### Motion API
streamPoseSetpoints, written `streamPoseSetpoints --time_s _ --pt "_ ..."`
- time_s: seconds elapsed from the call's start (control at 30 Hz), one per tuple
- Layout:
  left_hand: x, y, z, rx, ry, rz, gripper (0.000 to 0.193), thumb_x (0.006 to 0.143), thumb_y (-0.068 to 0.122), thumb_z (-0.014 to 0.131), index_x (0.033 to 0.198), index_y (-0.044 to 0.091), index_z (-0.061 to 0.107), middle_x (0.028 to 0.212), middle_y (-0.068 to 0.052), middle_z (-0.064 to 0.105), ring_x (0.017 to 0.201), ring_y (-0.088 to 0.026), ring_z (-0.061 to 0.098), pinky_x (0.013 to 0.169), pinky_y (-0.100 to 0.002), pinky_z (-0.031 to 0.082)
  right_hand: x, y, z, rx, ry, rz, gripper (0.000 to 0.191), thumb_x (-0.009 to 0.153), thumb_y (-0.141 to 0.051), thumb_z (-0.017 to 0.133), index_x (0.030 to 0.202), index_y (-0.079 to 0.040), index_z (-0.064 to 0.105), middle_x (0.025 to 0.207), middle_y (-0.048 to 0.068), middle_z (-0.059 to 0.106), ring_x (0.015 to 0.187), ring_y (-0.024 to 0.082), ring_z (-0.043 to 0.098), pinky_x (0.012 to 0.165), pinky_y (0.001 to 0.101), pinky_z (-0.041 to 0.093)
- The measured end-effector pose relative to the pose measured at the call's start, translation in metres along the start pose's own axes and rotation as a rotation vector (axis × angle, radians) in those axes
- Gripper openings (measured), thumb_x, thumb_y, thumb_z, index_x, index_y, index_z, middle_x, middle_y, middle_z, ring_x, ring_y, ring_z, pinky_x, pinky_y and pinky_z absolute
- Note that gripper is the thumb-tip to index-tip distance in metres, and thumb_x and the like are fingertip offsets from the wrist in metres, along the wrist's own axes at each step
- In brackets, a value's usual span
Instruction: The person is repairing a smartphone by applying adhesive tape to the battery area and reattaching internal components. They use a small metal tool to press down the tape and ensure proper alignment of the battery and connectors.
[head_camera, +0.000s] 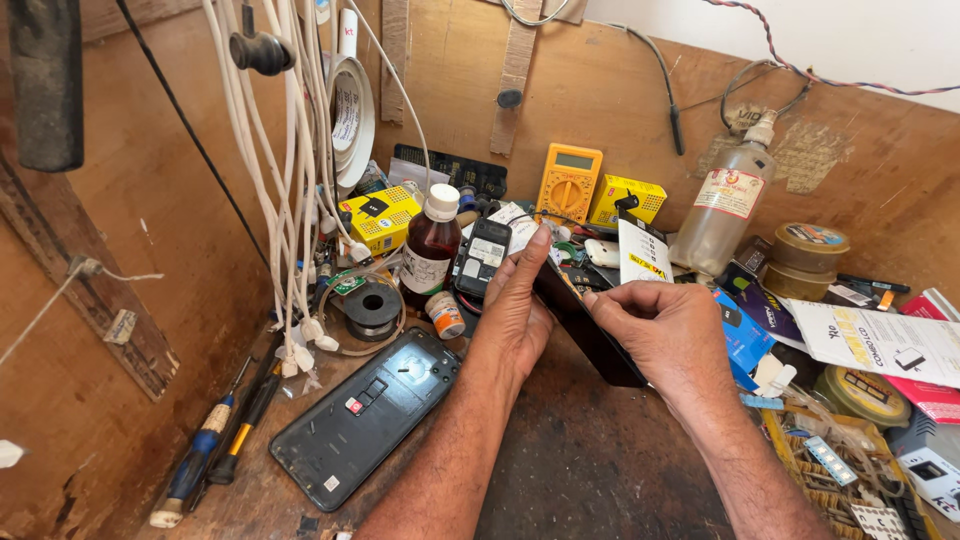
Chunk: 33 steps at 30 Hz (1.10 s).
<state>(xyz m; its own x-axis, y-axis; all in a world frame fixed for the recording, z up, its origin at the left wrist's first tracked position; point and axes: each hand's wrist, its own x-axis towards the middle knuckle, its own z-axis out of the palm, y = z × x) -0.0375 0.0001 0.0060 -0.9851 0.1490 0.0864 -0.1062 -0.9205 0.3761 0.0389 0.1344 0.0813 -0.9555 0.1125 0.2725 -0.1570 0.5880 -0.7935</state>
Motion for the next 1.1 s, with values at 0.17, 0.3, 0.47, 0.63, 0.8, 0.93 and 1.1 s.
streamPoseSetpoints --time_s 0.17,0.3,0.47,0.63,0.8,0.93,1.1 --pt "0.0008 -0.0024 -0.0034 0.023 0.03 0.003 0.049 0.079 0.037 0.086 0.11 0.009 0.06 0.104 -0.008 0.07 0.098 -0.019 0.069 0.09 -0.042 0.06 -0.001 -0.0014 -0.0005 0.002 -0.007 0.02 0.02 0.084 -0.019 0.081 0.087 0.0 0.084 0.064 0.002 0.073 0.054 0.005 0.056 0.049 0.0247 0.045" --pt "0.0026 -0.0028 -0.0047 0.016 0.05 -0.004 0.047 0.079 0.035 0.085 0.11 0.01 0.06 0.105 -0.007 0.07 0.1 -0.019 0.068 0.092 -0.042 0.059 -0.0007 -0.0023 -0.0007 0.01 -0.017 0.021 0.02 0.084 -0.02 0.081 0.087 0.0 0.084 0.064 0.002 0.073 0.054 0.005 0.056 0.049 0.0251 0.046" --pt "0.0035 -0.0014 -0.0047 -0.009 -0.008 0.006 0.044 0.083 0.033 0.085 0.112 0.008 0.063 0.108 -0.007 0.07 0.102 -0.018 0.067 0.095 -0.04 0.057 0.0013 -0.0011 -0.0017 -0.023 -0.019 0.025 0.021 0.083 -0.022 0.081 0.087 -0.002 0.084 0.064 0.002 0.073 0.055 0.006 0.057 0.05 0.0257 0.046" --pt "0.0012 0.0001 -0.0034 -0.018 0.006 -0.01 0.04 0.082 0.032 0.084 0.11 0.009 0.066 0.106 -0.005 0.071 0.101 -0.018 0.068 0.093 -0.04 0.057 0.0031 0.0013 -0.0021 -0.035 -0.024 0.019 0.023 0.082 -0.024 0.081 0.087 -0.002 0.084 0.064 0.002 0.074 0.055 0.005 0.059 0.051 0.0251 0.049" --pt "0.001 0.0003 -0.0029 -0.024 -0.009 -0.002 0.039 0.083 0.031 0.084 0.11 0.009 0.066 0.105 -0.005 0.071 0.1 -0.017 0.068 0.092 -0.039 0.058 0.0029 0.0011 -0.0026 -0.032 -0.037 0.032 0.023 0.082 -0.025 0.081 0.087 -0.003 0.085 0.063 0.002 0.073 0.055 0.006 0.058 0.051 0.026 0.048" --pt "0.0017 -0.0003 -0.0037 -0.025 -0.019 -0.009 0.04 0.083 0.032 0.084 0.111 0.009 0.066 0.104 -0.005 0.071 0.099 -0.018 0.068 0.091 -0.039 0.058 0.0025 -0.0011 -0.0031 -0.054 -0.035 0.04 0.023 0.082 -0.025 0.081 0.087 -0.003 0.085 0.063 0.002 0.073 0.055 0.006 0.058 0.051 0.0258 0.048" --pt "0.001 -0.0005 -0.004 -0.005 0.002 -0.004 0.041 0.082 0.033 0.084 0.111 0.009 0.066 0.106 -0.005 0.071 0.1 -0.017 0.068 0.092 -0.038 0.058 0.0011 -0.003 -0.0029 -0.049 -0.032 0.044 0.023 0.082 -0.025 0.082 0.086 -0.003 0.085 0.063 0.002 0.073 0.055 0.006 0.057 0.051 0.0258 0.047"
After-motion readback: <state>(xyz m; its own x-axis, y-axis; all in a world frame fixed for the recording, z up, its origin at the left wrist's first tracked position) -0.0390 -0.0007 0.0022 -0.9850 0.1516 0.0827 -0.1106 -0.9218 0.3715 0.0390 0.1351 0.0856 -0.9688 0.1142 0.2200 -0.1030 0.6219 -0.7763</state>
